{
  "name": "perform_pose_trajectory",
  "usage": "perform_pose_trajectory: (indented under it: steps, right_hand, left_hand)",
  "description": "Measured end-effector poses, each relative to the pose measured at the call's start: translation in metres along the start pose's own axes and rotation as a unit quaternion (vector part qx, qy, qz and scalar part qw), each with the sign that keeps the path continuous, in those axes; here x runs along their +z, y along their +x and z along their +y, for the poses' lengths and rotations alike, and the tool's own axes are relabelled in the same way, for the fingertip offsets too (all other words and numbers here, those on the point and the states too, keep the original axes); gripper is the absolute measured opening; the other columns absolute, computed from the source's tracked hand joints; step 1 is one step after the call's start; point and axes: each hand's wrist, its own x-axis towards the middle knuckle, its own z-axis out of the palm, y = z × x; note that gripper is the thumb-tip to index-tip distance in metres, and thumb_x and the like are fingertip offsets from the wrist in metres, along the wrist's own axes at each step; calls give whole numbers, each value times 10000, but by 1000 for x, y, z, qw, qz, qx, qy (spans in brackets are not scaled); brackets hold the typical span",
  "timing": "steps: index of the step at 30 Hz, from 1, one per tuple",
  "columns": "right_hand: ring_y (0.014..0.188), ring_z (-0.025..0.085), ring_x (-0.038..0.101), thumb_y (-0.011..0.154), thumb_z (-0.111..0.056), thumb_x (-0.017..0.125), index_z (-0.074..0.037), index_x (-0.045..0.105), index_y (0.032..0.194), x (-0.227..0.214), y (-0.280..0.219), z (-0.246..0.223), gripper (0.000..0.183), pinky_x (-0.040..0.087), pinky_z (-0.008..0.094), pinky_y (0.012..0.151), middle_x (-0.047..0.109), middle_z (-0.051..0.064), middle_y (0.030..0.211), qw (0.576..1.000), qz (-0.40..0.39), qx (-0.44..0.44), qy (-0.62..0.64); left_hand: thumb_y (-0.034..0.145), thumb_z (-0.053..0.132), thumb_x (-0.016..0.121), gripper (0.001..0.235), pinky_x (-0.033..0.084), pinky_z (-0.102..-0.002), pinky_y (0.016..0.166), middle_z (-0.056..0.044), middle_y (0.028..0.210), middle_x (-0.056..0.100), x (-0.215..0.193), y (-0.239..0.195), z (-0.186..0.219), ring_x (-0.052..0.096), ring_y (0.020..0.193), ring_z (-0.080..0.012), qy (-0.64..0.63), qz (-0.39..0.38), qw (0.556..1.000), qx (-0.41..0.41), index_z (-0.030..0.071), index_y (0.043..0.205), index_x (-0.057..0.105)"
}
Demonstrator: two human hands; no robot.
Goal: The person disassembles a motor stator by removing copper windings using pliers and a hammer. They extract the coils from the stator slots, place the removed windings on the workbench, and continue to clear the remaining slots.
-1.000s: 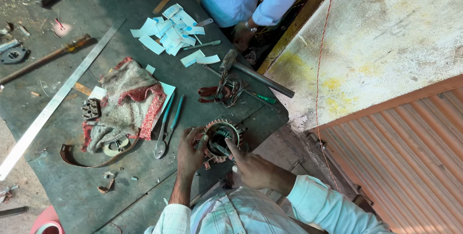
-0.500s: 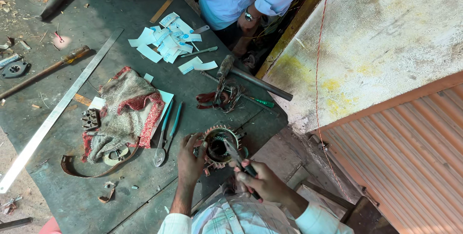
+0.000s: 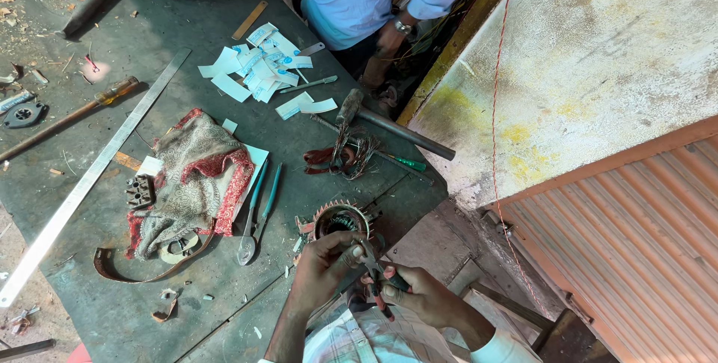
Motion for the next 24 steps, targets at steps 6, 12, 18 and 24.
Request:
perform_pose_trajectory:
  steps: [6,12,18,24]
  right_hand:
    - [743,142,542,1014,-222,587,-88,527,1391,3,-4,-28,405,498,320,714,568,64,821,977,62,41,-202]
    - [753,146,593,1030,-210,598,-51,547,1278,1,-3,-32,299,506,324,731,604,40,842,969,54,2,-241]
    - [668,120,546,1025,-212,583,-61,612,1251,-4,-1,-24,274,498,305,635,570,38,781,981,55,71,-173]
    - [698,91,565,1048,-210,565,-24,599,1212,-11,-1,-17,250,551,307,624,606,2,827,987,52,84,-124]
  left_hand:
    - [937,174,656,277,627,-283,652,-80,819,823,3,0,-3,808,747,-128,141,52,988,-31,17,1144,753]
    - [977,262,618,292,635,-291,626,-91,773,808,8,4,-4,801,697,-127,170,112,977,-61,27,1071,763]
    - [994,370,623,300,626,-355,636,-51,792,801,-9,1,-9,788,679,-182,361,177,913,-71,107,975,765]
    - [923,319,654,276,616,-431,664,-69,1048,690,-18,-2,-21,742,883,-282,526,108,843,-17,216,1158,756]
